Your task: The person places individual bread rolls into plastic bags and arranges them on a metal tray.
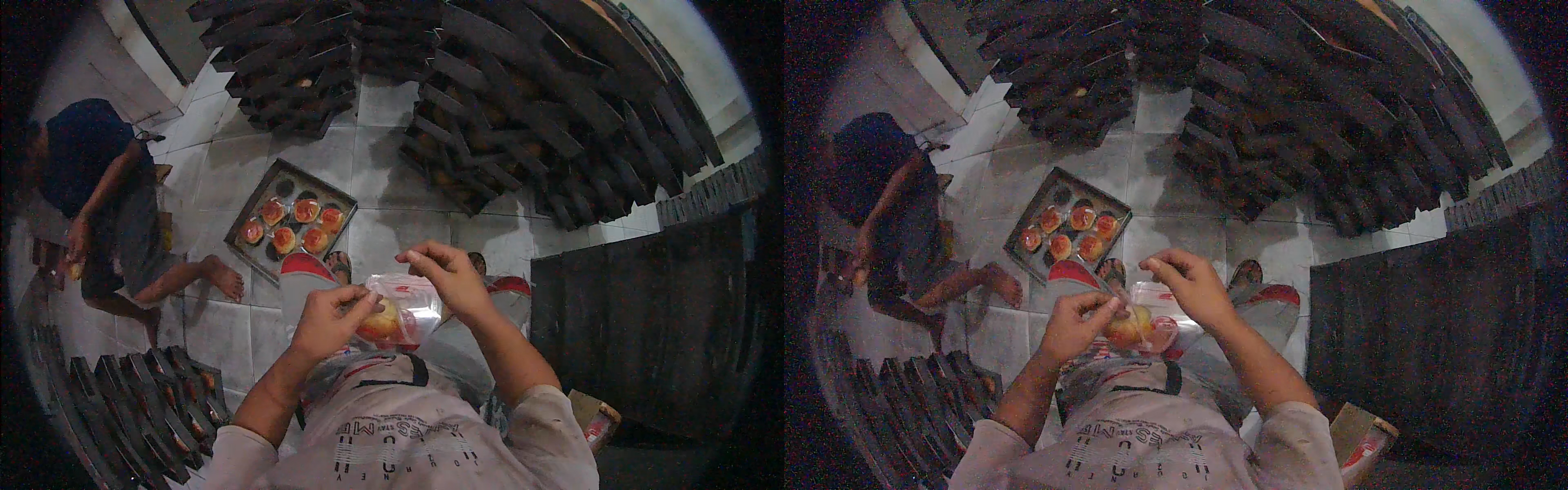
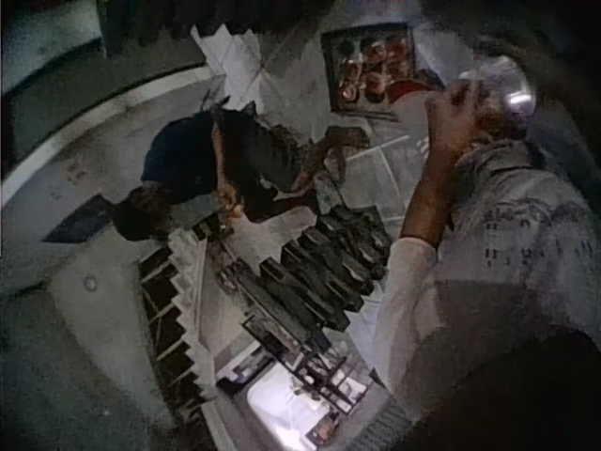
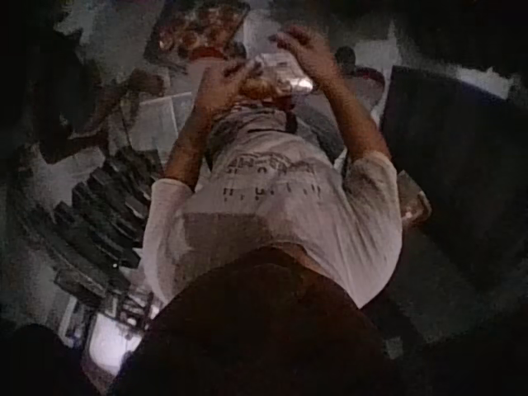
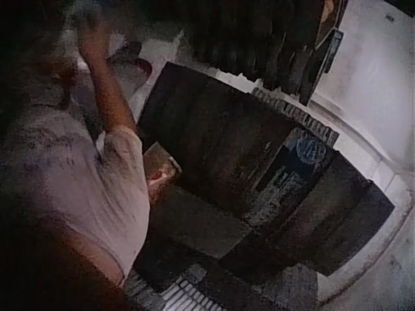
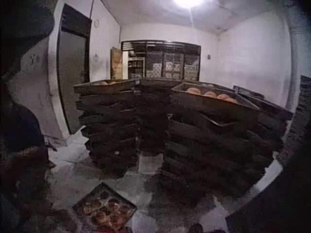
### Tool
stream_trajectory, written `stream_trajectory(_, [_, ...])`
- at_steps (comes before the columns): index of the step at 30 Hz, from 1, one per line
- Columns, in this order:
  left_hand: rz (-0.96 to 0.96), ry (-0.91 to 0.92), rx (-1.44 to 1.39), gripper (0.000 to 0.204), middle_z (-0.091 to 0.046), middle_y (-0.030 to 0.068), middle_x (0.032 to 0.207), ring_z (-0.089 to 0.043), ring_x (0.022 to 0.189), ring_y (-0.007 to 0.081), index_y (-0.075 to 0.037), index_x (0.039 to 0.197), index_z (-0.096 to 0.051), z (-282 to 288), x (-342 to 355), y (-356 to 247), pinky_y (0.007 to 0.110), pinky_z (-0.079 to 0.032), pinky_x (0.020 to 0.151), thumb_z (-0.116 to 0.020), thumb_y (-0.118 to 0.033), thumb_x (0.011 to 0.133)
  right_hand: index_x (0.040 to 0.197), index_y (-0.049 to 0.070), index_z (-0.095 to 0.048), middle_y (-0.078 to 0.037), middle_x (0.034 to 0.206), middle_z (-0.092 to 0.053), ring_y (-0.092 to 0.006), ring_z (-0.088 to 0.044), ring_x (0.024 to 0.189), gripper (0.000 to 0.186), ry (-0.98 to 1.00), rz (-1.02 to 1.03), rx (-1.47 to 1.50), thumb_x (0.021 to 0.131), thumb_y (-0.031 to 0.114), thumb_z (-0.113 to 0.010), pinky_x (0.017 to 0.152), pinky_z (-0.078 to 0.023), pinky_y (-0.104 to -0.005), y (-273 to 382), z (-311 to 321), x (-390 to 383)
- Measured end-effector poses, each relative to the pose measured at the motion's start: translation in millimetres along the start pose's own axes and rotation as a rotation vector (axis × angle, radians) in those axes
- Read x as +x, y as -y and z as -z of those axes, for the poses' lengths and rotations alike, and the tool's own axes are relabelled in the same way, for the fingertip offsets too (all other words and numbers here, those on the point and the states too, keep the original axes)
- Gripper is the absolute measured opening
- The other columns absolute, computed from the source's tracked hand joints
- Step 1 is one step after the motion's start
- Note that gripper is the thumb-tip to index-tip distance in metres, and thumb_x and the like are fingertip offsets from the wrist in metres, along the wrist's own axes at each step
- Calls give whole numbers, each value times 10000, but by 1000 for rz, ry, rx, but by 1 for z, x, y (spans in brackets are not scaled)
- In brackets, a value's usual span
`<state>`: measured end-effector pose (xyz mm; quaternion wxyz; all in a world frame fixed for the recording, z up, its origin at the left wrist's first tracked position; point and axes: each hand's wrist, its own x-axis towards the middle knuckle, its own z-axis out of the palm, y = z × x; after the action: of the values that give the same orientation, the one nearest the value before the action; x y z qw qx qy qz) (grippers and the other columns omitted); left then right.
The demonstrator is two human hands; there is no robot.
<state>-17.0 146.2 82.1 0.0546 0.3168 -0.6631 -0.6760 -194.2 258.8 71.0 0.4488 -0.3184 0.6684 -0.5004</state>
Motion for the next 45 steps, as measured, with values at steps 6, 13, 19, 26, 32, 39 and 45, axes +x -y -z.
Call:
stream_trajectory(6, [-324,-47,428,146,-638,121,708,-633,669,210,-11,788,-652,-9,-1,-9,304,-488,647,-657,-152,748,1219,26,-541,7,836,-570,-64,-516,770,446,230,-49,235,801,113,-668,721,-423,-215,7,-13,-14])
stream_trajectory(13, [-607,-58,564,140,-612,136,683,-617,685,281,-11,749,-616,-25,8,-12,379,-462,689,-669,-130,697,935,42,-630,17,709,-571,-55,-494,613,261,33,36,237,773,227,-717,546,-415,-238,-11,-16,-26])
stream_trajectory(19, [-530,63,527,121,-646,138,777,-634,755,270,-19,833,-657,-32,7,-22,364,-473,741,-632,-115,763,735,39,-575,9,741,-556,-78,-507,668,201,-73,16,257,763,183,-713,598,-416,-243,-11,1,-35])
stream_trajectory(26, [-85,-127,-196,159,-663,51,837,-615,816,122,0,857,-661,-12,-3,-10,259,-474,755,-559,-121,875,794,36,-565,-25,783,-549,-140,-534,732,155,-270,-172,58,818,178,-623,694,-435,-285,-93,135,-66])
stream_trajectory(32, [-124,-16,59,161,-661,87,793,-617,768,123,10,835,-653,-26,0,1,267,-487,696,-601,-143,842,877,22,-588,-31,833,-594,-117,-554,782,168,-54,-13,-18,804,155,-660,726,-444,-259,-36,64,-37])
stream_trajectory(39, [-413,30,368,162,-633,142,749,-628,688,239,-5,856,-651,-18,0,-8,316,-478,640,-652,-129,753,842,43,-551,3,770,-560,-77,-533,700,221,430,-39,208,809,220,-679,617,-436,-239,-7,4,-13])
stream_trajectory(45, [-324,145,372,163,-636,151,775,-630,702,249,-21,890,-656,-15,-3,-4,314,-480,643,-642,-131,770,798,63,-446,30,715,-472,-62,-471,623,280,468,3,137,828,241,-661,545,-405,-234,-12,1,-26])
